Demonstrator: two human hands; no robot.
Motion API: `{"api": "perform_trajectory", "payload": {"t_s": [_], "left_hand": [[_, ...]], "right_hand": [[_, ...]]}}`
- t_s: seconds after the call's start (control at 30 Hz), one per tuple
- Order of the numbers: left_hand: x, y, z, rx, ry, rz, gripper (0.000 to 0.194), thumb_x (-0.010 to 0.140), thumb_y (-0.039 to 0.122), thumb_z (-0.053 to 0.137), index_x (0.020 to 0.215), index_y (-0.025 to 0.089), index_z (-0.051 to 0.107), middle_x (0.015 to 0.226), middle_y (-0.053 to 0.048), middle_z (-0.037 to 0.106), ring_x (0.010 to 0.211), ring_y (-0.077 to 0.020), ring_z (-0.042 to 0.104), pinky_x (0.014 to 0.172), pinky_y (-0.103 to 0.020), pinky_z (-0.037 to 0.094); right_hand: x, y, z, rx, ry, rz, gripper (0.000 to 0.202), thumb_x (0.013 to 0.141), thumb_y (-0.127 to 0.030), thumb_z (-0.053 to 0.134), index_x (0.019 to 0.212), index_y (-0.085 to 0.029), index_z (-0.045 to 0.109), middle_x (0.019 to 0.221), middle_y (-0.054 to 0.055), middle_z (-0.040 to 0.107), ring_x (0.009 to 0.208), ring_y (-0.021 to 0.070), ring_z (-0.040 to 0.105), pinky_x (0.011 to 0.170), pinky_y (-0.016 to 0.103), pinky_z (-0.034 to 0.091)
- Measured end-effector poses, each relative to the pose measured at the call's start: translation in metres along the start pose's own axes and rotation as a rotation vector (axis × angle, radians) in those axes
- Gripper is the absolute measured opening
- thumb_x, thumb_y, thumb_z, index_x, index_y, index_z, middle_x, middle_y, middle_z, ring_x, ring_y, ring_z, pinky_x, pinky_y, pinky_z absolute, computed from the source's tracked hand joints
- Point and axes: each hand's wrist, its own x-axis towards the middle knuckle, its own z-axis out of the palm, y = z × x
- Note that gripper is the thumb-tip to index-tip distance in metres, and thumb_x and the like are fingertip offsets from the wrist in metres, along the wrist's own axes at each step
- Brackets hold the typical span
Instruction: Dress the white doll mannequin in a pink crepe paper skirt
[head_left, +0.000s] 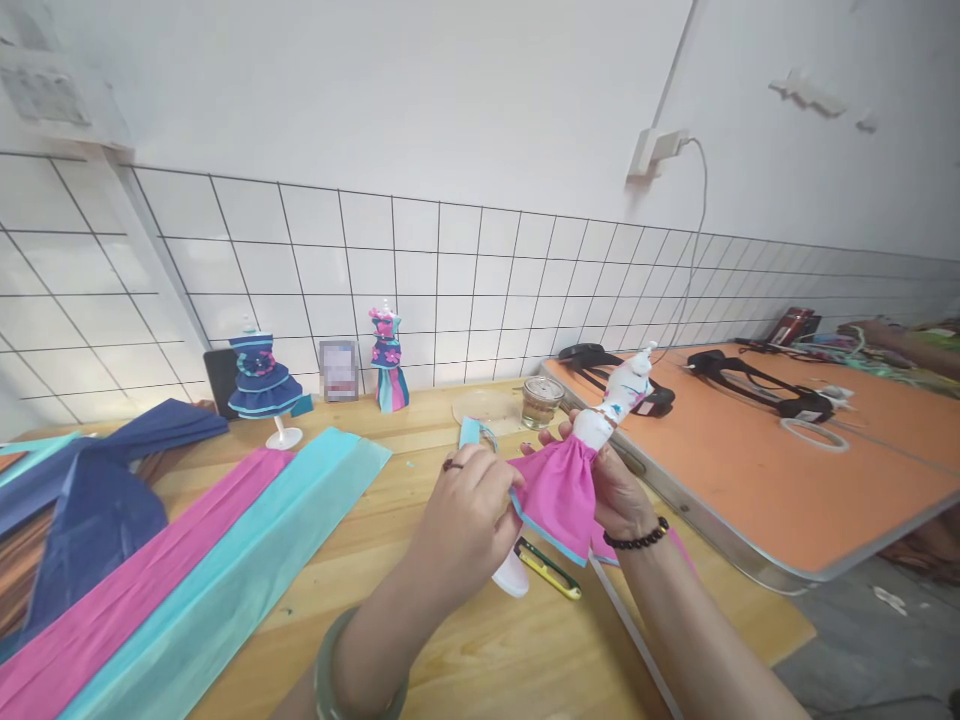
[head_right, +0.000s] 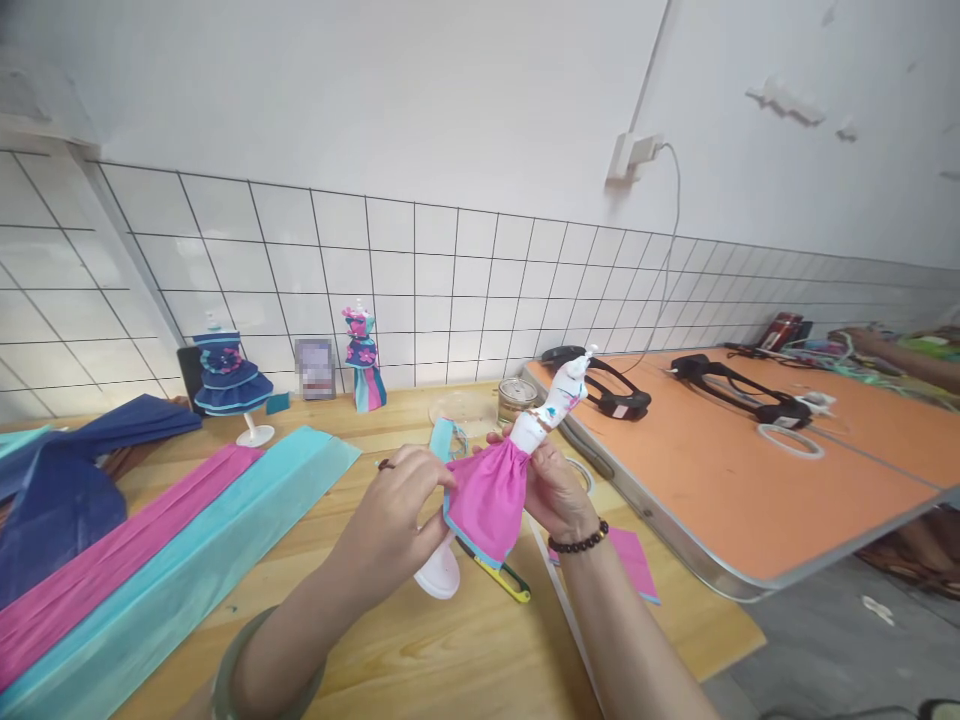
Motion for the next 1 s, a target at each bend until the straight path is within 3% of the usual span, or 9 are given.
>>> {"api": "perform_trajectory", "payload": {"t_s": [0.27, 0.4, 0.57, 0.77, 0.9, 1.0], "left_hand": [[-0.003, -0.003, 0.005, 0.054, 0.186, 0.067, 0.019, 0.072, 0.003, 0.049, 0.082, 0.018, 0.053, 0.073, -0.002, 0.062, 0.074, -0.0191, 0.054, 0.07, -0.034, 0.04], [-0.004, -0.004, 0.004, 0.017, 0.156, 0.014, 0.027, 0.068, 0.004, 0.052, 0.091, 0.018, 0.051, 0.085, -0.003, 0.064, 0.082, -0.0206, 0.057, 0.072, -0.034, 0.041], [-0.004, -0.008, 0.003, -0.005, 0.157, -0.009, 0.027, 0.069, 0.0, 0.048, 0.087, 0.021, 0.05, 0.081, -0.001, 0.065, 0.079, -0.019, 0.058, 0.07, -0.033, 0.042], [-0.002, -0.011, -0.002, -0.079, 0.079, -0.111, 0.033, 0.072, 0.009, 0.056, 0.102, 0.02, 0.048, 0.083, -0.002, 0.06, 0.081, -0.0192, 0.056, 0.07, -0.033, 0.043], [0.0, -0.013, -0.004, -0.114, 0.043, -0.073, 0.032, 0.074, 0.01, 0.055, 0.104, 0.02, 0.052, 0.091, -0.005, 0.06, 0.087, -0.0199, 0.054, 0.073, -0.034, 0.043], [0.001, -0.015, -0.003, -0.123, 0.057, -0.017, 0.022, 0.075, 0.008, 0.051, 0.092, 0.019, 0.059, 0.084, -0.005, 0.061, 0.082, -0.0198, 0.054, 0.069, -0.033, 0.042]], "right_hand": [[-0.004, -0.009, 0.005, 0.085, 0.002, -0.028, 0.038, 0.061, -0.036, 0.078, 0.095, -0.034, 0.061, 0.089, -0.005, 0.065, 0.094, 0.0194, 0.06, 0.093, 0.043, 0.042], [-0.006, -0.012, 0.007, 0.073, -0.033, -0.042, 0.037, 0.063, -0.033, 0.077, 0.097, -0.033, 0.061, 0.09, -0.002, 0.066, 0.092, 0.0202, 0.06, 0.092, 0.045, 0.042], [-0.008, -0.016, 0.013, 0.076, -0.04, -0.044, 0.037, 0.06, -0.029, 0.08, 0.092, -0.033, 0.062, 0.086, -0.003, 0.066, 0.093, 0.0201, 0.06, 0.092, 0.046, 0.042], [-0.009, -0.019, 0.015, 0.045, -0.1, -0.029, 0.029, 0.069, -0.03, 0.073, 0.094, -0.035, 0.061, 0.089, -0.003, 0.067, 0.096, 0.0202, 0.061, 0.091, 0.046, 0.042], [-0.009, -0.02, 0.016, 0.018, -0.063, -0.008, 0.029, 0.066, -0.029, 0.075, 0.091, -0.033, 0.061, 0.086, -0.003, 0.066, 0.095, 0.0201, 0.061, 0.093, 0.047, 0.041], [-0.008, -0.02, 0.018, -0.001, -0.035, 0.001, 0.029, 0.064, -0.031, 0.076, 0.089, -0.032, 0.061, 0.082, -0.003, 0.065, 0.094, 0.0198, 0.061, 0.096, 0.047, 0.039]]}}
